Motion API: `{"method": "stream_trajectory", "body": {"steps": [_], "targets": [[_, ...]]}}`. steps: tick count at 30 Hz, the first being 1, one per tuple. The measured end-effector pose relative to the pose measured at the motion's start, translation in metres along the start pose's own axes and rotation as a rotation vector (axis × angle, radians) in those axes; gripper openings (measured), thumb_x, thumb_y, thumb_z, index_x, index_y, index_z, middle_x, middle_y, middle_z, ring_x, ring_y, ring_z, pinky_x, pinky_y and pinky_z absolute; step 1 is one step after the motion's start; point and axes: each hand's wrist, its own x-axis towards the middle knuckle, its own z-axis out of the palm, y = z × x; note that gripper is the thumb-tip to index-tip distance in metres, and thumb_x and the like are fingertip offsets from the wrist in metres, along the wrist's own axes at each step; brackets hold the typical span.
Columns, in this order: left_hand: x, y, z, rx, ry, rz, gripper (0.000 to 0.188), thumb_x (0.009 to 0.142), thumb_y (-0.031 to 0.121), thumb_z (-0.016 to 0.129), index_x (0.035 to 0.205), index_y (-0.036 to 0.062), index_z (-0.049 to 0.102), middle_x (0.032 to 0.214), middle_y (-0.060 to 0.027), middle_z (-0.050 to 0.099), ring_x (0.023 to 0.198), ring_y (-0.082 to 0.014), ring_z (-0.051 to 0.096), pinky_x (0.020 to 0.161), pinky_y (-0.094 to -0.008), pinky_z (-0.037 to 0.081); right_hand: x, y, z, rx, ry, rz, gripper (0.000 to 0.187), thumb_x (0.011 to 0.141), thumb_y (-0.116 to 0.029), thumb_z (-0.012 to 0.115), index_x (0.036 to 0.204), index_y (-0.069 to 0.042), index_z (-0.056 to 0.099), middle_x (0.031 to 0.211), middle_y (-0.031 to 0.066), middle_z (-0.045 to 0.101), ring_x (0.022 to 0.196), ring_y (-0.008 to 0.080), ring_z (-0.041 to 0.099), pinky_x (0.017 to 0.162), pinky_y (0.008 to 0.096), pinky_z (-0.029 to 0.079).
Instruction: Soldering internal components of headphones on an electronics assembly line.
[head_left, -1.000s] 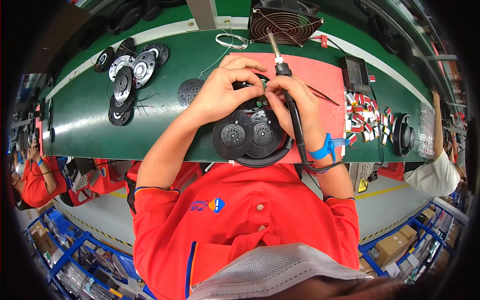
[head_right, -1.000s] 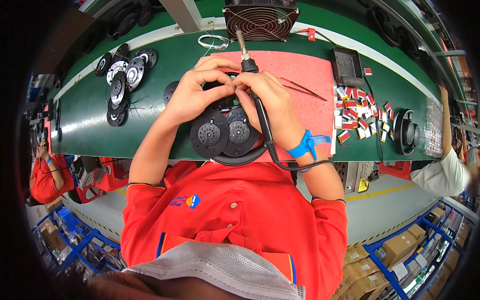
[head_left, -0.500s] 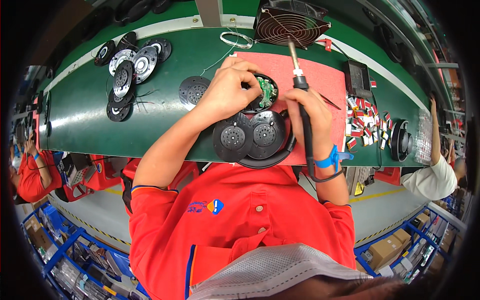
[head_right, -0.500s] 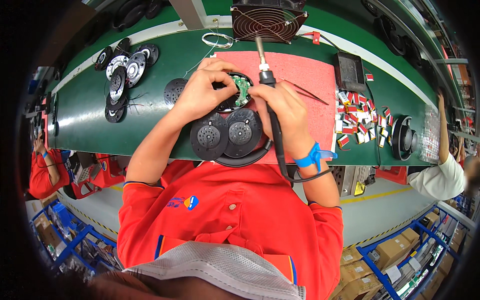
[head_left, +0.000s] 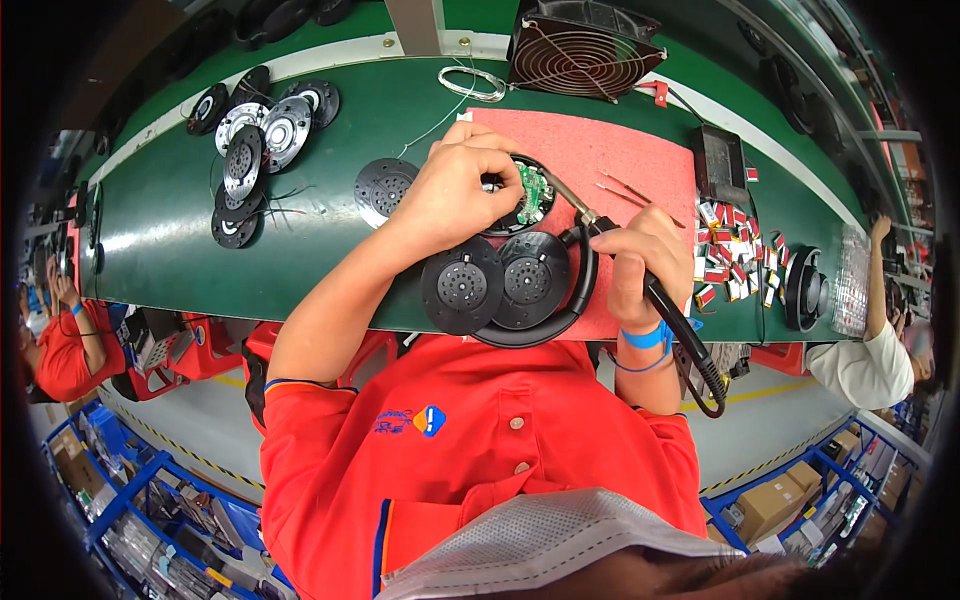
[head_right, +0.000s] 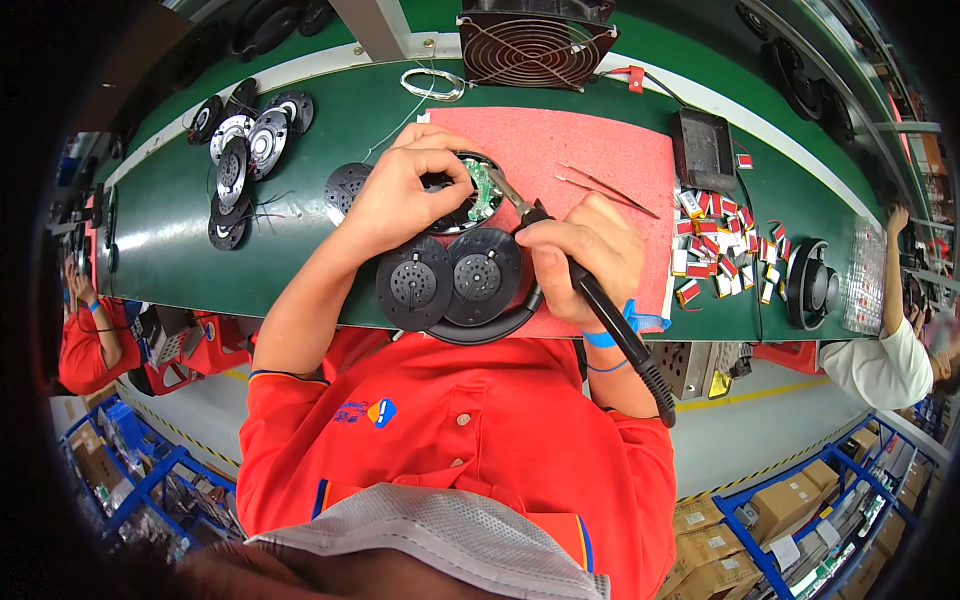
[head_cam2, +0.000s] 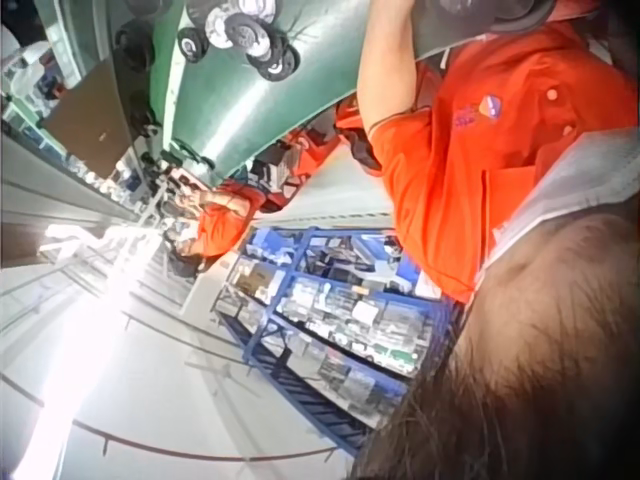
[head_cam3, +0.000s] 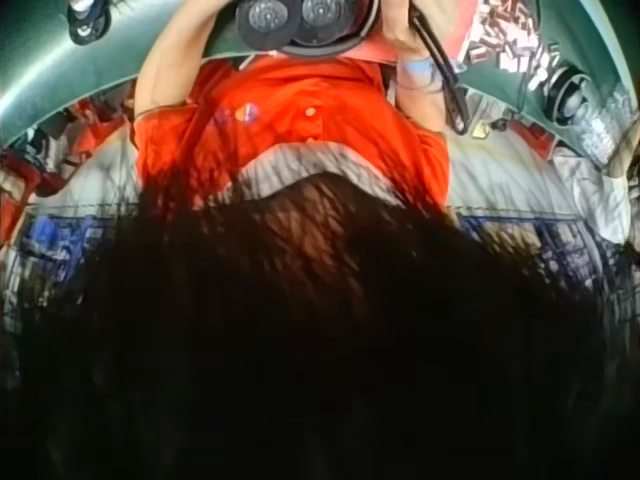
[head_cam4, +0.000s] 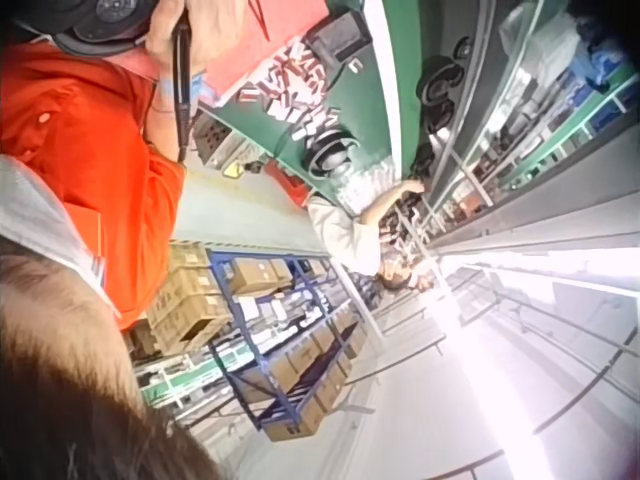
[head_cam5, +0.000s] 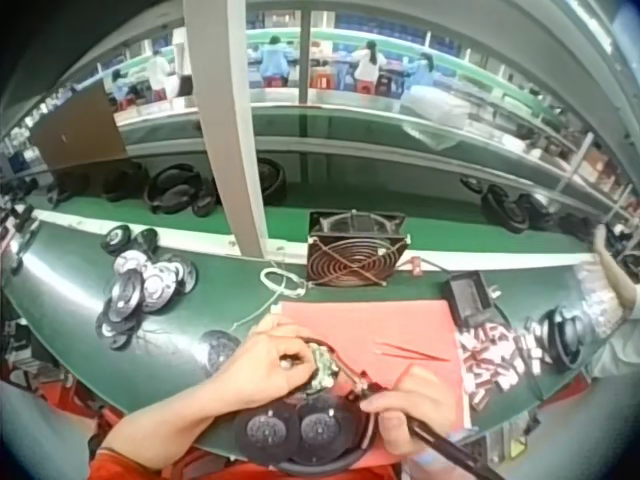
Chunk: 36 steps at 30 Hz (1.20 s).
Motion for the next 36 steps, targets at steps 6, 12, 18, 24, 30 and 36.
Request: {"method": "stream_trajectory", "body": {"steps": [6, 12, 18, 24, 30, 36], "targets": [[0.0, 0.003, -0.001, 0.013, -0.003, 0.039, 0.005, 0.068, 0.006, 0.066, 0.069, 0.0019, 0.063, 0.094, -0.0074, 0.068, 0.097, -0.0275, 0.055, 0.087, -0.0378, 0.044, 0.001, 0.004, 0.002, 0.011, -0.015, 0.007, 0.012, 0.08, -0.007, 0.059, 0.07, -0.003, 0.064, 0.054, 0.0044, 0.05, 0.047, 0.0179, 0.042, 0.046, 0.0306, 0.032], [0.0, 0.003, -0.001, 0.044, -0.027, -0.005, 0.006, 0.072, 0.005, 0.066, 0.072, 0.0009, 0.062, 0.1, -0.008, 0.067, 0.099, -0.0256, 0.056, 0.09, -0.0351, 0.043, 0.002, 0.005, 0.003, 0.002, -0.008, -0.006, 0.005, 0.074, -0.003, 0.063, 0.069, -0.005, 0.064, 0.053, 0.0042, 0.052, 0.044, 0.0176, 0.044, 0.044, 0.0298, 0.034], [0.0, 0.003, -0.002, 0.081, -0.042, 0.008, 0.006, 0.072, 0.006, 0.067, 0.074, 0.0015, 0.062, 0.103, -0.0089, 0.066, 0.103, -0.0271, 0.054, 0.092, -0.036, 0.042, 0.002, 0.005, 0.003, 0.0, -0.016, -0.003, 0.01, 0.079, -0.007, 0.059, 0.072, -0.002, 0.065, 0.054, 0.005, 0.054, 0.046, 0.0173, 0.044, 0.045, 0.0299, 0.034], [-0.002, 0.018, -0.011, -0.003, 0.038, 0.106, 0.007, 0.074, 0.009, 0.067, 0.077, 0.0033, 0.063, 0.113, -0.009, 0.062, 0.109, -0.0294, 0.05, 0.095, -0.0385, 0.038, -0.004, 0.006, 0.011, 0.192, -0.022, 0.139, 0.023, 0.091, -0.019, 0.06, 0.097, 0.003, 0.063, 0.059, 0.0066, 0.058, 0.052, 0.0149, 0.055, 0.052, 0.0259, 0.044], [-0.006, 0.026, -0.014, -0.134, -0.026, 0.109, 0.005, 0.077, 0.007, 0.067, 0.079, 0.0034, 0.065, 0.102, -0.0066, 0.065, 0.102, -0.0257, 0.053, 0.091, -0.0351, 0.041, 0.005, 0.002, 0.031, 0.059, -0.054, 0.166, 0.028, 0.074, 0.009, 0.07, 0.098, -0.003, 0.061, 0.083, 0.006, 0.064, 0.068, 0.012, 0.058, 0.061, 0.0228, 0.046], [-0.006, 0.026, -0.014, -0.314, -0.06, -0.017, 0.009, 0.078, 0.008, 0.067, 0.084, 0.0012, 0.067, 0.09, -0.0064, 0.067, 0.091, -0.0203, 0.058, 0.086, -0.0327, 0.044, 0.01, -0.005, 0.032, 0.088, -0.009, 0.206, 0.027, 0.076, 0.009, 0.068, 0.099, -0.002, 0.059, 0.083, 0.006, 0.063, 0.07, 0.0108, 0.059, 0.063, 0.0224, 0.046]]}}
